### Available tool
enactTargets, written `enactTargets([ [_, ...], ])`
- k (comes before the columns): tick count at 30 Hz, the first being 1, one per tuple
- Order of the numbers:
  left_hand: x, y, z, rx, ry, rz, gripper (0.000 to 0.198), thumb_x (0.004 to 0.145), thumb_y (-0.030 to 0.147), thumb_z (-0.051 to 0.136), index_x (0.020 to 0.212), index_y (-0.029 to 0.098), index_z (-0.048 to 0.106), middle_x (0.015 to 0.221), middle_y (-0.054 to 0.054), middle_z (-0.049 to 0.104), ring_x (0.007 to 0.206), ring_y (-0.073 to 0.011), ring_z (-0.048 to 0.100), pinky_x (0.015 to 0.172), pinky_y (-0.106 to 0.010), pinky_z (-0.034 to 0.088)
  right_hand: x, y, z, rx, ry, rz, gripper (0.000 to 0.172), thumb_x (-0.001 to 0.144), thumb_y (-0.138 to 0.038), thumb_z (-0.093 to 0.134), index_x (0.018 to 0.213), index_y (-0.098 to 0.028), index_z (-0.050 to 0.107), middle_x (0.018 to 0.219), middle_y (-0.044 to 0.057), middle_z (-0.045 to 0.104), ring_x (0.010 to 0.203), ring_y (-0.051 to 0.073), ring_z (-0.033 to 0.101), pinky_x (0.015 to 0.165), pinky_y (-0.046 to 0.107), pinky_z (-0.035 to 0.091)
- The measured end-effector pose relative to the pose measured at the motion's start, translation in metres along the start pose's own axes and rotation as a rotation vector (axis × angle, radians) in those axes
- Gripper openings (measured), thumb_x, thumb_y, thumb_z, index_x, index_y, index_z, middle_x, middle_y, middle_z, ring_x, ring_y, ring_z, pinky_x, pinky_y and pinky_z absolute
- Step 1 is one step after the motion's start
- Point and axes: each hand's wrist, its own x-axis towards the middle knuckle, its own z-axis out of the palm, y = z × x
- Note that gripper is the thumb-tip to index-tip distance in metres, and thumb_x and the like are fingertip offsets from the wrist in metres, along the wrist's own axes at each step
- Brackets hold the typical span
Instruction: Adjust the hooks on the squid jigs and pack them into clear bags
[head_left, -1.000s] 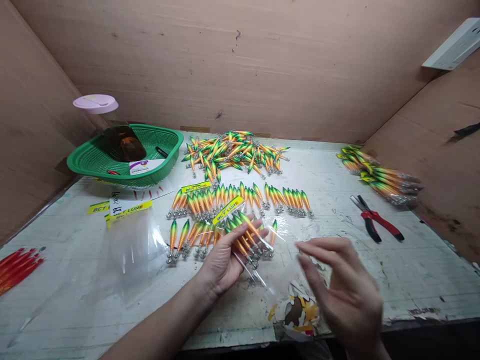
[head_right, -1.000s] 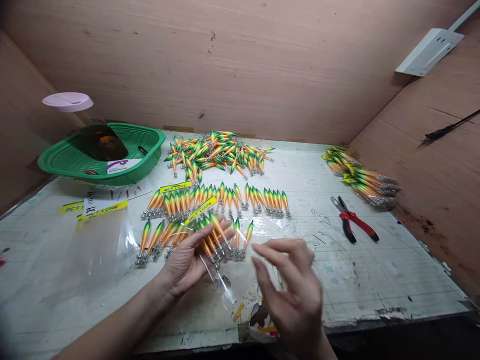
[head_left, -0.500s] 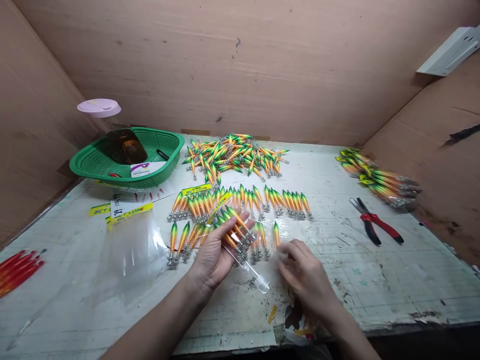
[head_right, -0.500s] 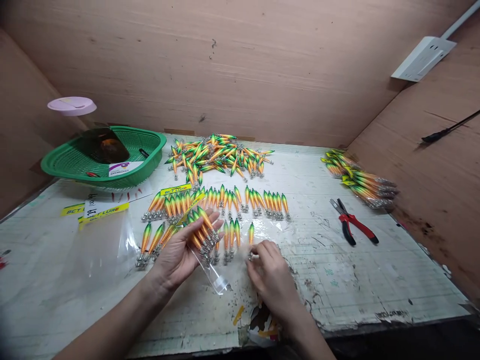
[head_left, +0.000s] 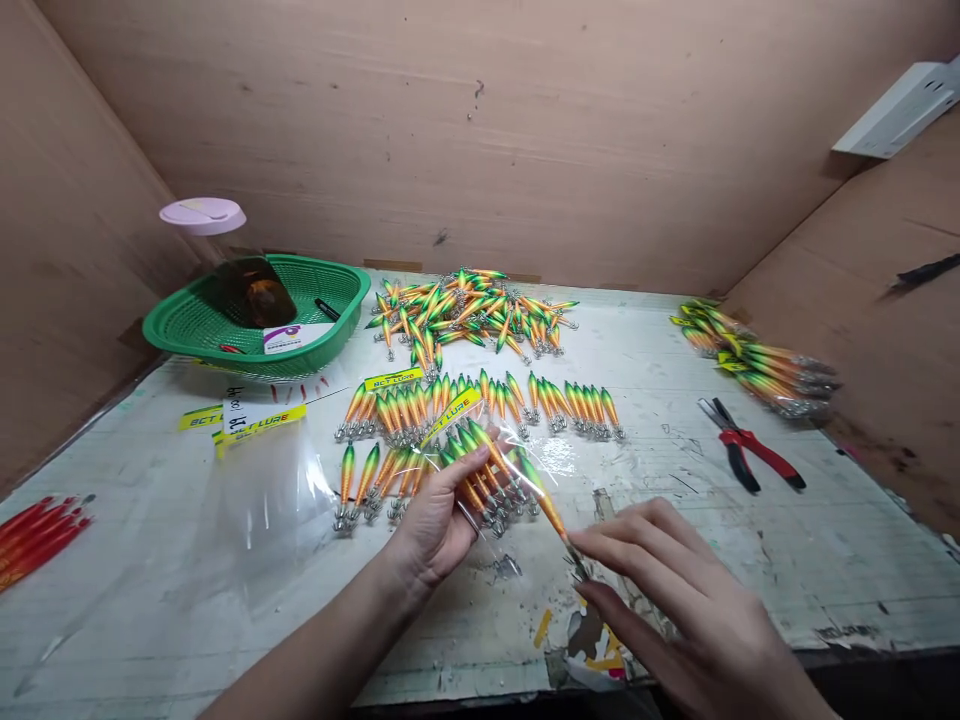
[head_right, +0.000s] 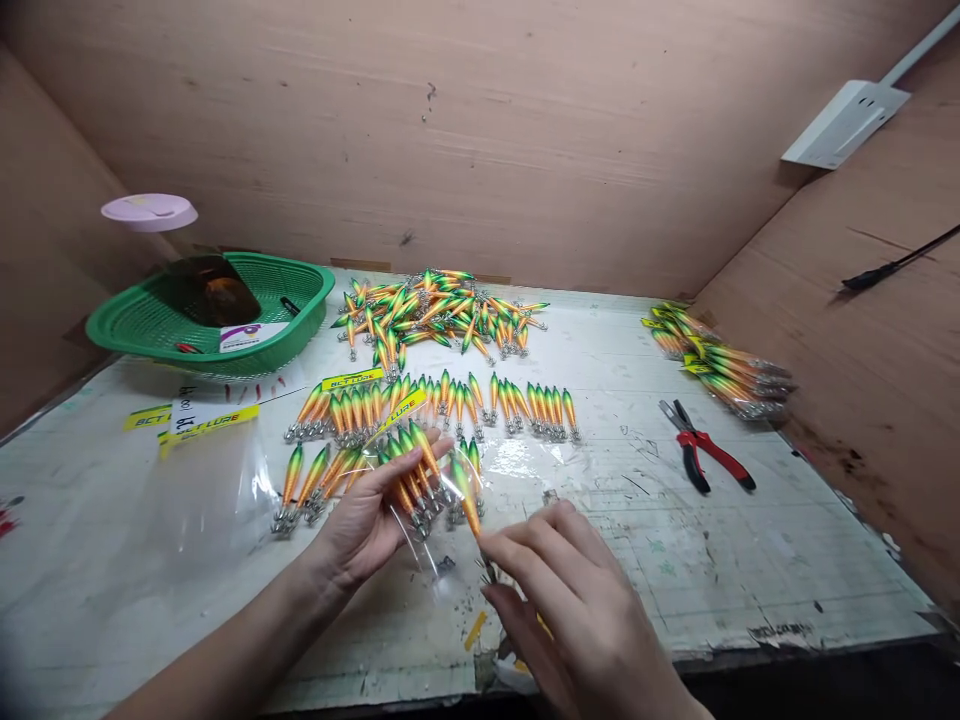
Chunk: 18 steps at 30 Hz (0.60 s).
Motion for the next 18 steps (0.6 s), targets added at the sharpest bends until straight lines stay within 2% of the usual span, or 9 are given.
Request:
enactTargets([
  [3, -0.001, -0.003, 0.0, 0.018, -0.022, -0.036, 0.032, 0.086, 0.008, 0.055, 0.117, 0.007, 0.064, 0.093, -0.014, 0.076, 0.083, -0.0225, 0.073, 0.085, -0.035, 0.058, 0.005, -0.001, 0.018, -0.104, 0.138, -0.028, 0.031, 0.084, -0.003, 0.058, 0.112, -0.015, 0.061, 0.095, 0.009, 0.071, 0.082, 0.02, 0.058, 0.071, 0.035, 0.052],
  [6, -0.001, -0.004, 0.001, 0.034, -0.035, -0.067, 0.025, 0.086, 0.01, 0.055, 0.107, 0.004, 0.068, 0.086, -0.016, 0.076, 0.087, -0.0258, 0.073, 0.087, -0.038, 0.057, 0.007, 0.0, 0.023, -0.164, 0.209, -0.041, 0.024, 0.083, -0.002, 0.059, 0.101, -0.016, 0.065, 0.095, 0.01, 0.07, 0.083, 0.021, 0.058, 0.071, 0.036, 0.051],
  [10, -0.002, -0.005, 0.002, 0.013, -0.031, -0.06, 0.019, 0.085, 0.009, 0.056, 0.097, 0.004, 0.07, 0.085, -0.016, 0.075, 0.088, -0.026, 0.073, 0.089, -0.039, 0.056, 0.008, 0.002, 0.023, -0.157, 0.261, -0.015, 0.023, 0.082, -0.002, 0.061, 0.099, -0.016, 0.066, 0.083, 0.008, 0.065, 0.075, 0.018, 0.057, 0.064, 0.032, 0.049],
  [14, -0.003, -0.007, 0.002, 0.031, -0.034, -0.047, 0.015, 0.084, 0.007, 0.057, 0.084, 0.005, 0.071, 0.082, -0.015, 0.075, 0.075, -0.0225, 0.073, 0.085, -0.037, 0.058, 0.007, 0.004, 0.028, -0.125, 0.274, 0.032, 0.02, 0.082, -0.001, 0.061, 0.094, -0.017, 0.064, 0.08, 0.006, 0.061, 0.073, 0.017, 0.056, 0.063, 0.031, 0.048],
  [18, -0.004, -0.011, 0.0, 0.064, -0.091, -0.052, 0.017, 0.086, 0.008, 0.056, 0.086, 0.004, 0.072, 0.083, -0.016, 0.076, 0.073, -0.0209, 0.073, 0.082, -0.034, 0.058, 0.007, 0.006, 0.034, -0.065, 0.274, 0.096, 0.015, 0.084, -0.003, 0.059, 0.086, -0.018, 0.06, 0.079, 0.005, 0.057, 0.072, 0.015, 0.054, 0.062, 0.03, 0.049],
])
